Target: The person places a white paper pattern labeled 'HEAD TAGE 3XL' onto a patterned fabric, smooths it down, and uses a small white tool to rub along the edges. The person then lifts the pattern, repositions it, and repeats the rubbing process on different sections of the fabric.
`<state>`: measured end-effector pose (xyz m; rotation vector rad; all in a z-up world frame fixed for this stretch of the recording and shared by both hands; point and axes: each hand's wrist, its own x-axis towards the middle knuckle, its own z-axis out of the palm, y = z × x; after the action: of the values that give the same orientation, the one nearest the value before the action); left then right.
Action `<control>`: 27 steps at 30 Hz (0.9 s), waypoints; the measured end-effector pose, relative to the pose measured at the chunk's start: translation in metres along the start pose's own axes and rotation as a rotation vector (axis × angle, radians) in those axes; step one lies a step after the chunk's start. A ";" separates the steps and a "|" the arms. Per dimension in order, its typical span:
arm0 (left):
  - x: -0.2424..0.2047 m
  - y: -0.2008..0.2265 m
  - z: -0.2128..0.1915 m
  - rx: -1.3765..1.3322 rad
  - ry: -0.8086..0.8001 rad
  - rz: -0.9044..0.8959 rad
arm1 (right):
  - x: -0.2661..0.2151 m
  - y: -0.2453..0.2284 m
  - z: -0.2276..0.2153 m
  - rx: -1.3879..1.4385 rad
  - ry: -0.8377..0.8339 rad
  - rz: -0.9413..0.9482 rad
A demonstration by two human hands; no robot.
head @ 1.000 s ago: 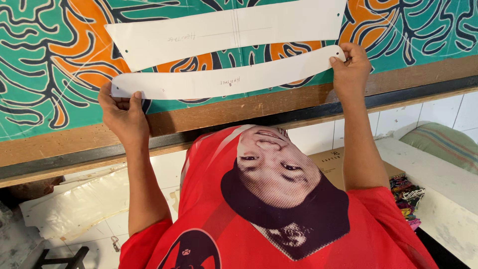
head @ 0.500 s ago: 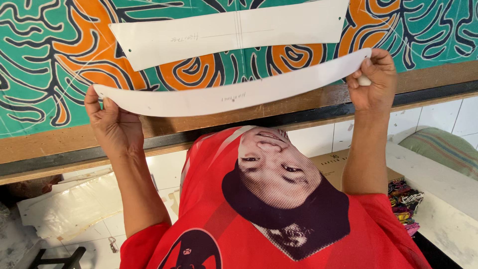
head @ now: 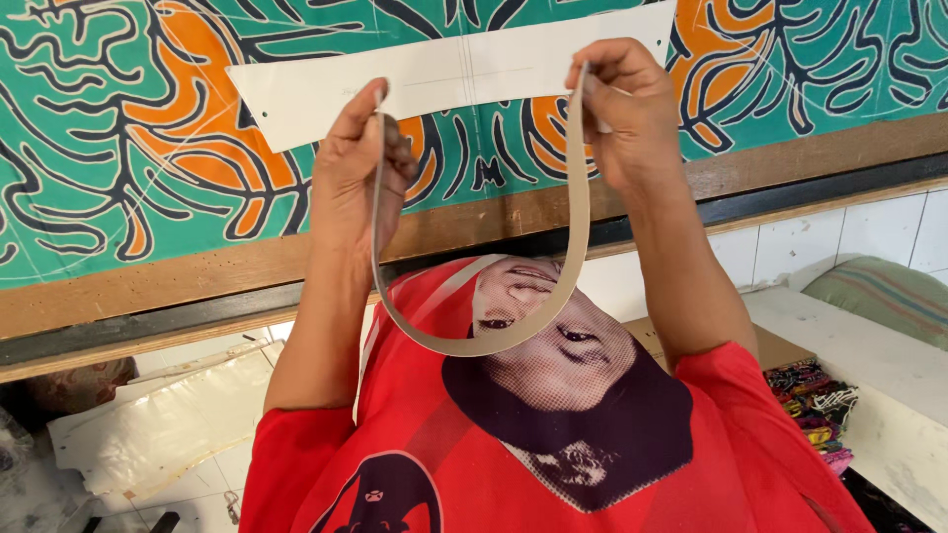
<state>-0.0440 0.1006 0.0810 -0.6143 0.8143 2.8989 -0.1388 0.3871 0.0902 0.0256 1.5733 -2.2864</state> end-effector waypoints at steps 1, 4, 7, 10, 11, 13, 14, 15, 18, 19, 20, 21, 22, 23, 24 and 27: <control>0.006 -0.004 0.009 0.039 -0.016 -0.016 | 0.004 0.001 0.009 -0.015 -0.033 -0.002; 0.023 -0.011 0.030 0.129 -0.059 -0.053 | 0.017 0.001 0.034 -0.039 -0.120 0.003; 0.034 -0.014 0.042 0.162 -0.090 -0.089 | 0.025 0.002 0.054 -0.050 -0.151 0.031; 0.038 -0.022 0.046 0.156 -0.129 -0.121 | 0.024 0.002 0.064 -0.129 -0.131 0.037; 0.039 -0.025 0.047 0.136 -0.144 -0.125 | 0.023 0.002 0.067 -0.150 -0.113 0.045; 0.042 -0.026 0.049 0.104 -0.158 -0.140 | 0.028 -0.001 0.078 -0.182 -0.107 0.033; 0.043 -0.027 0.050 0.085 -0.151 -0.162 | 0.027 -0.004 0.081 -0.195 -0.110 0.023; 0.043 -0.028 0.049 0.066 -0.145 -0.183 | 0.026 -0.007 0.084 -0.208 -0.113 0.013; 0.044 -0.033 0.045 -0.005 -0.194 -0.239 | 0.022 -0.015 0.088 -0.284 -0.081 0.110; 0.046 -0.033 0.044 0.000 -0.187 -0.228 | 0.023 -0.017 0.090 -0.308 -0.128 0.070; 0.048 -0.035 0.042 0.004 -0.182 -0.225 | 0.023 -0.017 0.090 -0.333 -0.168 0.030; 0.050 -0.035 0.040 0.007 -0.176 -0.222 | 0.025 -0.017 0.090 -0.356 -0.208 -0.010; 0.051 -0.037 0.038 -0.018 -0.176 -0.222 | 0.025 -0.017 0.089 -0.359 -0.219 -0.008; 0.052 -0.038 0.036 -0.043 -0.176 -0.223 | 0.026 -0.017 0.088 -0.362 -0.231 -0.007; 0.051 -0.041 0.035 -0.067 -0.177 -0.230 | 0.024 -0.017 0.086 -0.363 -0.235 -0.005; 0.053 -0.041 0.032 -0.074 -0.196 -0.246 | 0.032 -0.019 0.081 -0.403 -0.313 -0.062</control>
<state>-0.0973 0.1498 0.0648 -0.3951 0.5653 2.7180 -0.1588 0.3102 0.1312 -0.4651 1.8416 -1.8604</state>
